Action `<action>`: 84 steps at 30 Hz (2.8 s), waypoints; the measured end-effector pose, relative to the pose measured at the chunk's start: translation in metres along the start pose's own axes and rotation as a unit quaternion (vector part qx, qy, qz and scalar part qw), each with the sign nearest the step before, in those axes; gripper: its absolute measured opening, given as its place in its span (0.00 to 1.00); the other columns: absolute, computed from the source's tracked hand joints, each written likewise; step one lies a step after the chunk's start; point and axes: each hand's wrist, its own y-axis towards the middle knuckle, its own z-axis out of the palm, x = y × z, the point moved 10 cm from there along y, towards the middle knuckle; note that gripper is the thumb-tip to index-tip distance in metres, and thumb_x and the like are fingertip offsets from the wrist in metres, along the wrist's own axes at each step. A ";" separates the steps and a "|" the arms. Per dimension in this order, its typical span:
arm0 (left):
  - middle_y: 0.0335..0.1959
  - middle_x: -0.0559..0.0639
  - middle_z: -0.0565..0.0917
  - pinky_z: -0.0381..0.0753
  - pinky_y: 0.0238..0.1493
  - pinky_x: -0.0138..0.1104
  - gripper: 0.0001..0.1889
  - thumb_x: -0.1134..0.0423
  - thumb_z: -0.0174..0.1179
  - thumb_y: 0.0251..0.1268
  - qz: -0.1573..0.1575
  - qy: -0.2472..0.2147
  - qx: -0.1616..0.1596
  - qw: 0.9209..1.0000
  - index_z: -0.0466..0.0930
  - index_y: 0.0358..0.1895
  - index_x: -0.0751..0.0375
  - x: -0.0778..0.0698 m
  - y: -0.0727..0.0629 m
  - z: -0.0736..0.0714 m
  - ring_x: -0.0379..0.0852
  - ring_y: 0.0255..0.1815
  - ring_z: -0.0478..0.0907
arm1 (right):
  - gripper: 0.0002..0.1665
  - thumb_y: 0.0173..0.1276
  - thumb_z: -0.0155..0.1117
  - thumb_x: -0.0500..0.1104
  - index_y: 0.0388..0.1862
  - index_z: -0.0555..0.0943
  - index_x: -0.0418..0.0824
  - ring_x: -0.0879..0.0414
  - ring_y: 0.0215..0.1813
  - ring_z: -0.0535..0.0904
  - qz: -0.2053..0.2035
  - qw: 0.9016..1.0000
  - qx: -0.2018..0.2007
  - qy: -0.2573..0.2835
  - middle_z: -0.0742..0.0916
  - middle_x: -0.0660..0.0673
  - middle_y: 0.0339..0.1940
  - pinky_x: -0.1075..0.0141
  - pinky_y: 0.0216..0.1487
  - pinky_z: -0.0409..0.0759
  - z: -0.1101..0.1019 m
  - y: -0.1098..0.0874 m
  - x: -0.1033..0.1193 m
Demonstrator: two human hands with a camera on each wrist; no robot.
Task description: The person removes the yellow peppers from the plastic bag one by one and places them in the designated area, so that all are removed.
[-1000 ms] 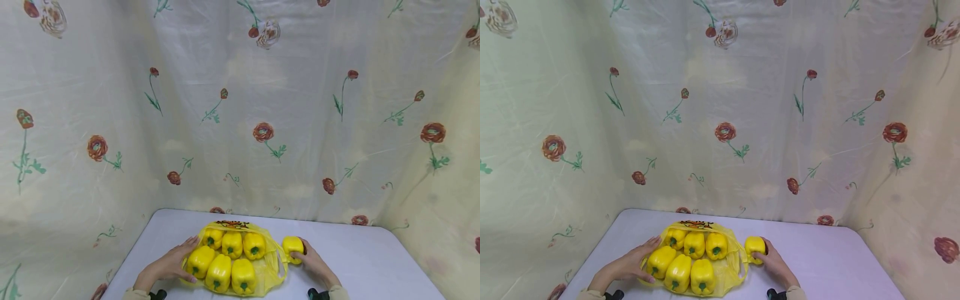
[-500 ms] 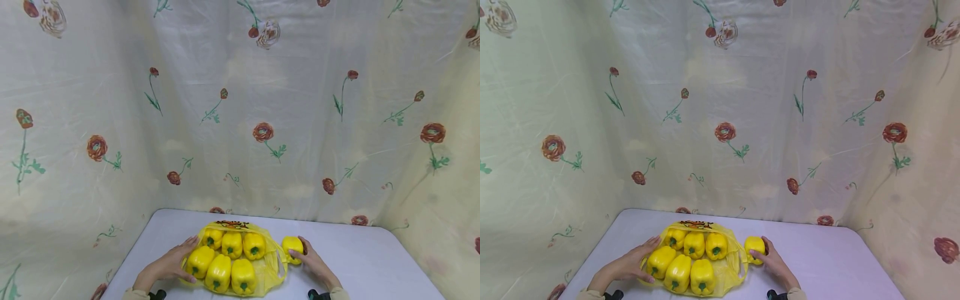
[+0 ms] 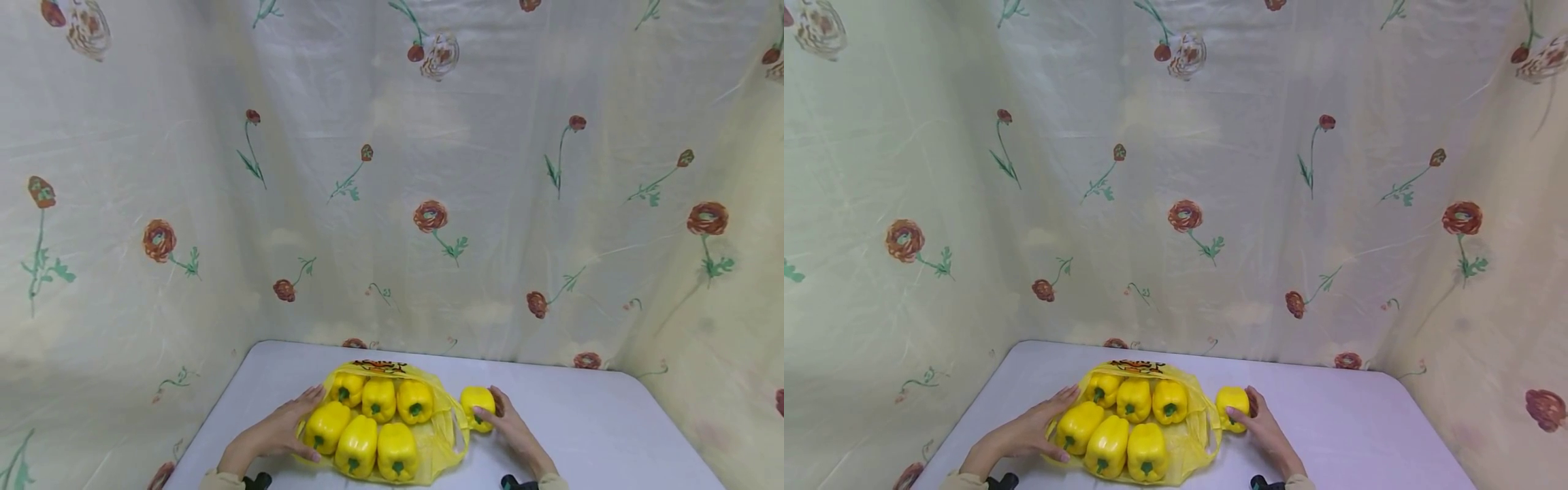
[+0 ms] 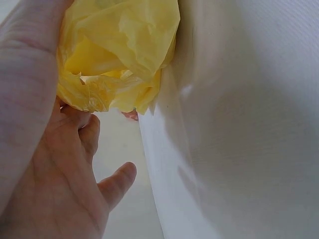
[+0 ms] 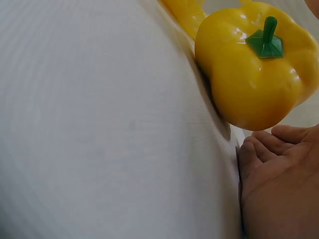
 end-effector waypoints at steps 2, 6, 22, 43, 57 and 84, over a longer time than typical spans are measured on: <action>0.80 0.54 0.46 0.47 0.73 0.63 0.62 0.36 0.72 0.41 0.002 0.002 -0.001 1.000 0.46 0.77 0.58 0.000 0.000 0.000 0.60 0.79 0.43 | 0.67 0.58 0.62 0.71 0.77 0.42 0.32 0.29 0.75 0.47 0.001 1.000 -0.003 0.004 0.51 0.25 0.76 0.34 0.71 0.50 -0.001 0.000 -0.001; 0.80 0.54 0.46 0.48 0.73 0.63 0.62 0.35 0.72 0.41 -0.001 0.005 0.000 1.000 0.46 0.77 0.57 0.001 0.000 0.000 0.60 0.79 0.44 | 0.68 0.58 0.61 0.72 0.77 0.42 0.32 0.29 0.76 0.47 0.000 1.000 -0.005 0.011 0.51 0.26 0.76 0.33 0.71 0.50 -0.001 0.003 -0.004; 0.80 0.54 0.46 0.48 0.73 0.63 0.63 0.36 0.72 0.39 0.000 0.000 -0.002 1.000 0.46 0.77 0.57 0.005 0.002 0.002 0.60 0.79 0.44 | 0.62 0.61 0.66 0.63 0.76 0.44 0.32 0.32 0.77 0.46 -0.052 0.998 -0.022 0.015 0.53 0.28 0.77 0.44 0.76 0.50 -0.015 -0.004 0.011; 0.80 0.53 0.47 0.48 0.74 0.62 0.63 0.35 0.72 0.39 0.001 0.008 -0.007 1.000 0.47 0.77 0.56 0.002 0.001 -0.001 0.59 0.79 0.45 | 0.55 0.64 0.67 0.53 0.78 0.44 0.41 0.38 0.79 0.46 -0.189 0.982 -0.004 0.020 0.54 0.35 0.79 0.47 0.77 0.49 -0.022 -0.050 0.089; 0.80 0.54 0.47 0.48 0.73 0.63 0.63 0.36 0.72 0.40 -0.002 0.001 -0.002 1.000 0.46 0.78 0.56 0.003 0.002 0.001 0.60 0.79 0.45 | 0.55 0.61 0.71 0.52 0.78 0.49 0.45 0.41 0.79 0.50 -0.226 0.974 0.006 0.011 0.59 0.39 0.78 0.53 0.76 0.51 -0.014 -0.073 0.120; 0.80 0.54 0.46 0.49 0.73 0.62 0.63 0.37 0.73 0.39 0.004 -0.005 -0.009 1.000 0.46 0.78 0.56 -0.001 -0.001 -0.001 0.61 0.79 0.45 | 0.49 0.61 0.71 0.51 0.76 0.55 0.54 0.45 0.79 0.52 -0.250 0.965 0.070 0.024 0.62 0.47 0.78 0.47 0.78 0.49 0.035 -0.086 0.137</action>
